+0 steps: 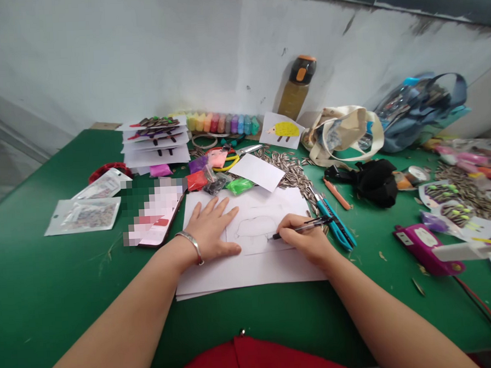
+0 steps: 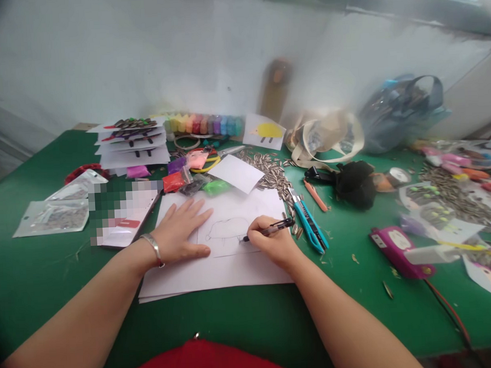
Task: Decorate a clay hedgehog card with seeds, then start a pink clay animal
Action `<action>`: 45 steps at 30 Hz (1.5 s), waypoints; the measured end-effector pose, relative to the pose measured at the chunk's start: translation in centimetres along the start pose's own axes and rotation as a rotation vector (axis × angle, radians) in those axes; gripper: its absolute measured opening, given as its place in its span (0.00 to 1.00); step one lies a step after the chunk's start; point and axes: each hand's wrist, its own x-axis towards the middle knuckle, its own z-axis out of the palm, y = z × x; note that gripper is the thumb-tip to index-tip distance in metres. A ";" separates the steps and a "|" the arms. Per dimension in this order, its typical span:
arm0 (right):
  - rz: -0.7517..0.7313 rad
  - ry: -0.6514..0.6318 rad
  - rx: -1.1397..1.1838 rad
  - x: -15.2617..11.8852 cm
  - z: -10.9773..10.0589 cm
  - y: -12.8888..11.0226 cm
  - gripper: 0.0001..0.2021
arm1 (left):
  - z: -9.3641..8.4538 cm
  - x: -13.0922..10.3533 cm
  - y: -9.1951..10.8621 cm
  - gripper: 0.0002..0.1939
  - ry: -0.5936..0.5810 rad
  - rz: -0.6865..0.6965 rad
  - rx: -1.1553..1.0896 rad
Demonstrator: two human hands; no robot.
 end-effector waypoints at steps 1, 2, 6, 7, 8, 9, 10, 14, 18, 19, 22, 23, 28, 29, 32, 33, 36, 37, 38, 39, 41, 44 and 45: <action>0.001 0.002 0.001 0.0 0.0 0.0 0.06 | 0.0 0.0 0.0 0.49 0.000 0.000 0.002; 0.001 0.008 -0.003 0.0 0.0 0.0 0.06 | 0.0 0.0 0.0 0.49 0.000 -0.001 0.002; 0.001 0.023 -0.007 0.0 0.0 -0.1 0.06 | 0.0 0.0 0.0 0.49 -0.004 -0.001 0.004; 0.005 0.019 0.001 0.0 0.0 -0.1 0.06 | 0.0 0.0 0.1 0.49 -0.005 -0.001 0.005; 0.008 0.017 0.008 0.0 0.0 -0.1 0.06 | 0.0 0.0 0.1 0.49 -0.005 -0.001 0.007; 0.009 0.018 0.009 0.0 0.0 -0.2 0.06 | 0.0 0.0 0.1 0.49 -0.005 -0.001 0.008; 0.010 0.024 0.006 0.0 0.1 -0.2 0.06 | 0.0 0.0 0.1 0.49 -0.005 -0.002 0.009; 0.014 0.046 -0.007 0.0 0.0 -0.3 0.06 | 0.0 0.1 0.0 0.50 -0.009 -0.001 0.003; 0.022 0.037 0.010 0.0 0.0 -0.3 0.06 | 0.0 0.1 0.0 0.49 -0.010 -0.002 -0.005; 0.019 0.039 0.005 0.0 0.0 -0.4 0.06 | 0.0 0.0 0.0 0.49 -0.010 -0.006 -0.008; 0.007 0.036 -0.005 0.0 0.1 -0.3 0.06 | 0.0 0.0 0.0 0.49 -0.007 -0.009 -0.012; 0.004 0.028 -0.002 0.0 0.1 -0.3 0.06 | 0.0 0.0 0.0 0.49 -0.005 -0.009 -0.012; 0.001 0.025 -0.010 0.0 0.0 -0.1 0.06 | 0.0 0.0 0.0 0.49 -0.007 -0.007 -0.001; 0.000 0.027 -0.013 0.0 0.0 -0.1 0.06 | 0.0 0.0 0.0 0.49 -0.007 -0.006 0.001; 0.004 0.011 -0.006 0.0 0.0 -0.1 0.06 | 0.0 0.1 0.0 0.49 -0.007 -0.004 0.000; 0.004 0.008 -0.004 0.0 0.0 -0.2 0.06 | 0.0 0.1 0.0 0.49 -0.009 -0.005 -0.002; -0.012 0.020 -0.012 0.0 0.0 -0.2 0.06 | -0.1 0.1 0.0 0.49 -0.012 -0.009 -0.007; -0.019 0.018 -0.016 0.0 0.0 -0.2 0.06 | -0.1 0.0 0.0 0.49 -0.012 -0.008 -0.008; -0.025 0.011 -0.016 0.0 -0.1 -0.2 0.06 | -0.1 0.0 0.0 0.50 -0.011 -0.008 -0.009; -0.028 0.001 -0.014 0.0 -0.1 -0.2 0.06 | -0.1 0.0 0.0 0.50 -0.010 -0.006 -0.009; -0.028 -0.016 -0.008 0.0 -0.1 -0.3 0.06 | 0.0 0.0 0.0 0.50 -0.007 -0.002 -0.005; -0.017 0.012 -0.013 0.0 0.0 -0.3 0.06 | 0.0 0.0 0.0 0.50 -0.001 0.001 0.002; -0.014 0.025 -0.018 0.0 0.1 -0.3 0.06 | 0.0 0.0 0.0 0.50 0.001 0.001 0.002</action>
